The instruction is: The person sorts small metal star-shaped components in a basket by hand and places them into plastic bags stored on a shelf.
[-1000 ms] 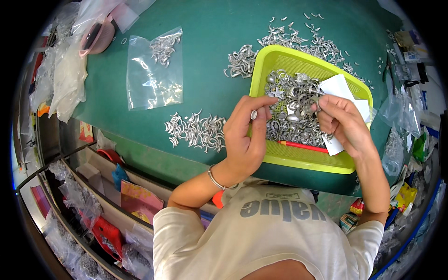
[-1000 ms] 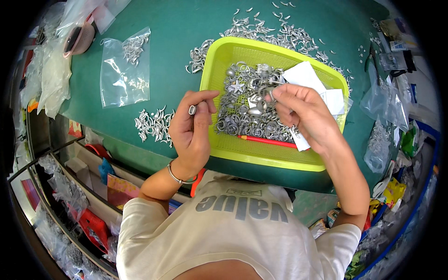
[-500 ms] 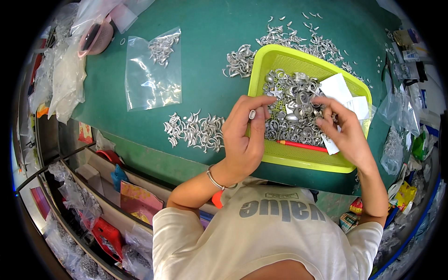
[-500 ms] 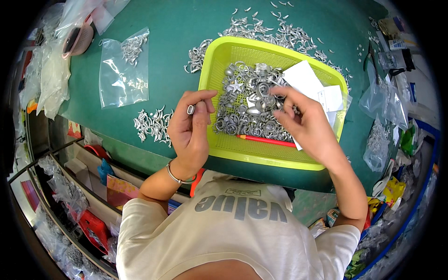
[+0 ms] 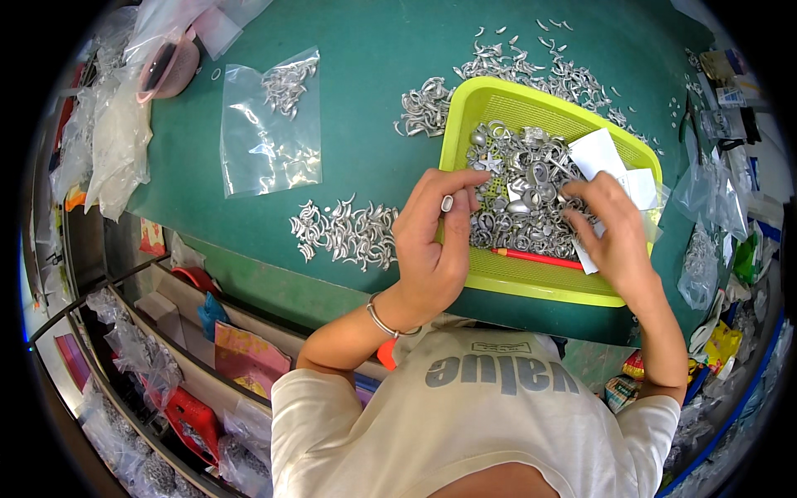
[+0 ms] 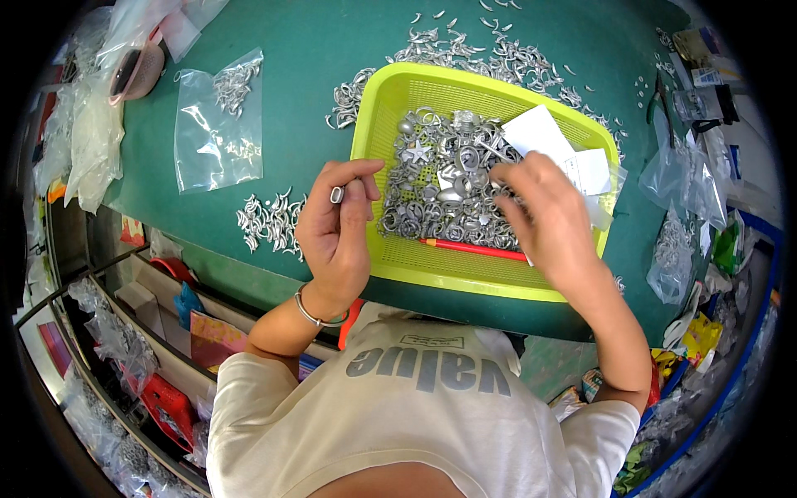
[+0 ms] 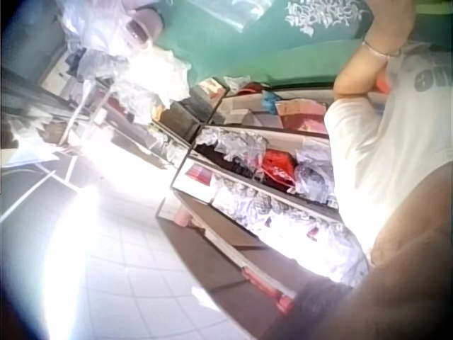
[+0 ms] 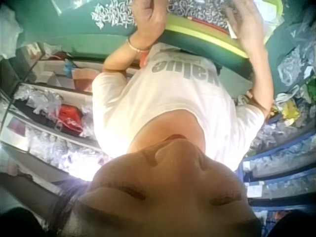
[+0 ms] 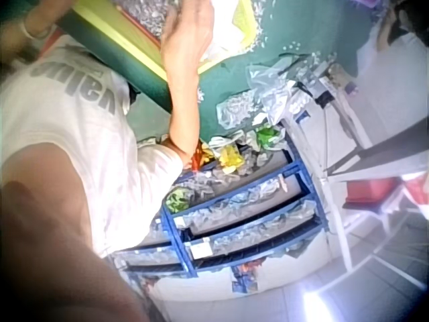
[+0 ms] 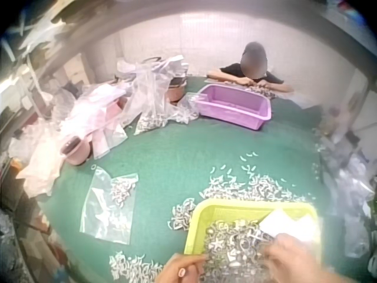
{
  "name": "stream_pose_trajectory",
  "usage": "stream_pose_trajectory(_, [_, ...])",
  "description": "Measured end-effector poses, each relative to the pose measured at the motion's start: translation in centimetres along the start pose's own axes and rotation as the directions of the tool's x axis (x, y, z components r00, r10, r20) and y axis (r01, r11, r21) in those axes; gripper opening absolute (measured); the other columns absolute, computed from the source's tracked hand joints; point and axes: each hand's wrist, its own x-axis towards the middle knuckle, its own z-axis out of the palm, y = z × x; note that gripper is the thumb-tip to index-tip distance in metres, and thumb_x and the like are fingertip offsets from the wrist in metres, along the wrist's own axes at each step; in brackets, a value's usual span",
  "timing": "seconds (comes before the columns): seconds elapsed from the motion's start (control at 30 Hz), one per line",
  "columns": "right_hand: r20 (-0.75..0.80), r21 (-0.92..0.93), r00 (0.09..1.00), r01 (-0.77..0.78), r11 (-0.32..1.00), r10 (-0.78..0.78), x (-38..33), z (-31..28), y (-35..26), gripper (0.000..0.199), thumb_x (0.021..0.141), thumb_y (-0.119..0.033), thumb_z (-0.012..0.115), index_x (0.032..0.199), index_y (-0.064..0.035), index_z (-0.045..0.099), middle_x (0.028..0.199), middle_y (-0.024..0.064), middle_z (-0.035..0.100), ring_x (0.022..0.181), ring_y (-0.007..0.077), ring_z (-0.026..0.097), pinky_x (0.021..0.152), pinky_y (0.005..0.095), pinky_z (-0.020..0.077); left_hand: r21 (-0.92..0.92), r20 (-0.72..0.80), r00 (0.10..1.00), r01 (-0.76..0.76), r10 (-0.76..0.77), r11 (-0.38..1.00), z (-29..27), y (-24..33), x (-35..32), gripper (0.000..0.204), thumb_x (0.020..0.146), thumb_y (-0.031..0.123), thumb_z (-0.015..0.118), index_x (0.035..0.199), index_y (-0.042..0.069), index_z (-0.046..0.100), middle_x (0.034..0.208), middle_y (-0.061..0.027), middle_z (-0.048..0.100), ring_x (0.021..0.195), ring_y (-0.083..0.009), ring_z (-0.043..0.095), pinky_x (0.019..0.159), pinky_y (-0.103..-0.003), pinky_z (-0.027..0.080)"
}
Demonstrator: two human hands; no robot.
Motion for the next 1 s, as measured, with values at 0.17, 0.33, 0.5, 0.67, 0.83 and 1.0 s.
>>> stream_pose_trajectory(0.17, [0.251, -0.104, 0.938, 0.27, 0.957, -0.237, -0.2, 1.9, -0.3, 0.015, 0.064, -0.008, 0.069, 0.076, -0.005, 0.061, 0.075, 0.0075, 0.049, 0.079, 0.0234, 0.05, 0.069, 0.034, 0.0362, -0.001, 0.004, 1.0, 0.01, -0.01, 1.0, 0.1, 0.1, 0.1, 0.021, 0.092, 0.0, 0.039, 0.106, -0.005, 0.054, 0.079, -0.0043, 0.046, 0.064, -0.0051, 0.037, 0.055, -0.018, 0.031])
stream_pose_trajectory(0.33, [0.289, -0.238, 0.916, 0.351, 0.906, -0.28, 0.3, 2.6, -0.8, 0.011, 0.065, -0.011, 0.069, 0.069, -0.0051, 0.059, 0.075, 0.0066, 0.048, 0.08, 0.0218, 0.049, 0.071, 0.0324, 0.0352, 0.0, 0.002, 1.0, 0.008, -0.008, 1.0, 0.1, 0.1, 0.1, 0.021, 0.092, 0.0, 0.039, 0.106, -0.005, 0.054, 0.08, -0.0043, 0.046, 0.063, -0.005, 0.037, 0.055, -0.018, 0.031])
stream_pose_trajectory(0.5, [0.278, -0.07, 0.915, 0.324, 0.944, -0.293, 0.4, 2.6, -0.5, 0.009, 0.065, -0.007, 0.068, 0.07, -0.0052, 0.061, 0.073, 0.0059, 0.049, 0.08, 0.0217, 0.05, 0.071, 0.0333, 0.0354, -0.002, 0.005, 1.0, 0.008, -0.008, 1.0, 0.0, 0.1, 0.0, 0.021, 0.092, 0.0, 0.039, 0.106, -0.004, 0.054, 0.08, -0.0043, 0.046, 0.063, -0.0048, 0.037, 0.055, -0.018, 0.031])
stream_pose_trajectory(0.67, [0.167, 0.208, 0.986, -0.02, 0.978, -0.016, 0.6, 1.0, -0.3, 0.006, 0.073, -0.003, 0.066, 0.078, -0.0006, 0.063, 0.069, 0.005, 0.052, 0.065, 0.0157, 0.05, 0.061, 0.0301, 0.0375, -0.009, 0.0, 1.0, 0.008, -0.008, 1.0, 0.0, 0.1, 0.0, 0.021, 0.091, 0.0, 0.039, 0.106, -0.005, 0.054, 0.08, -0.0042, 0.046, 0.063, -0.0047, 0.037, 0.055, -0.018, 0.03])
stream_pose_trajectory(0.83, [0.293, 0.589, 0.915, -0.401, 0.701, 0.277, 0.2, 0.4, 0.4, 0.009, 0.083, -0.007, 0.061, 0.082, 0.0013, 0.065, 0.064, -0.0018, 0.053, 0.054, 0.005, 0.039, 0.05, 0.0218, 0.0332, -0.015, -0.004, 1.0, -0.006, 0.006, 1.0, 0.2, 0.0, 0.0, 0.022, 0.091, -0.001, 0.039, 0.106, -0.005, 0.054, 0.079, -0.0041, 0.046, 0.063, -0.005, 0.036, 0.055, -0.018, 0.03])
stream_pose_trajectory(1.0, [0.507, 0.667, 0.782, -0.623, 0.409, 0.362, 0.6, -0.2, -0.1, 0.015, 0.086, -0.015, 0.061, 0.083, -0.0019, 0.066, 0.061, -0.0039, 0.051, 0.054, 0.0036, 0.038, 0.049, 0.0194, 0.031, -0.012, -0.011, 1.0, -0.008, 0.008, 1.0, 0.1, 0.0, 0.1, 0.021, 0.091, -0.001, 0.04, 0.106, -0.004, 0.055, 0.079, -0.0038, 0.046, 0.063, -0.0051, 0.037, 0.055, -0.018, 0.03])
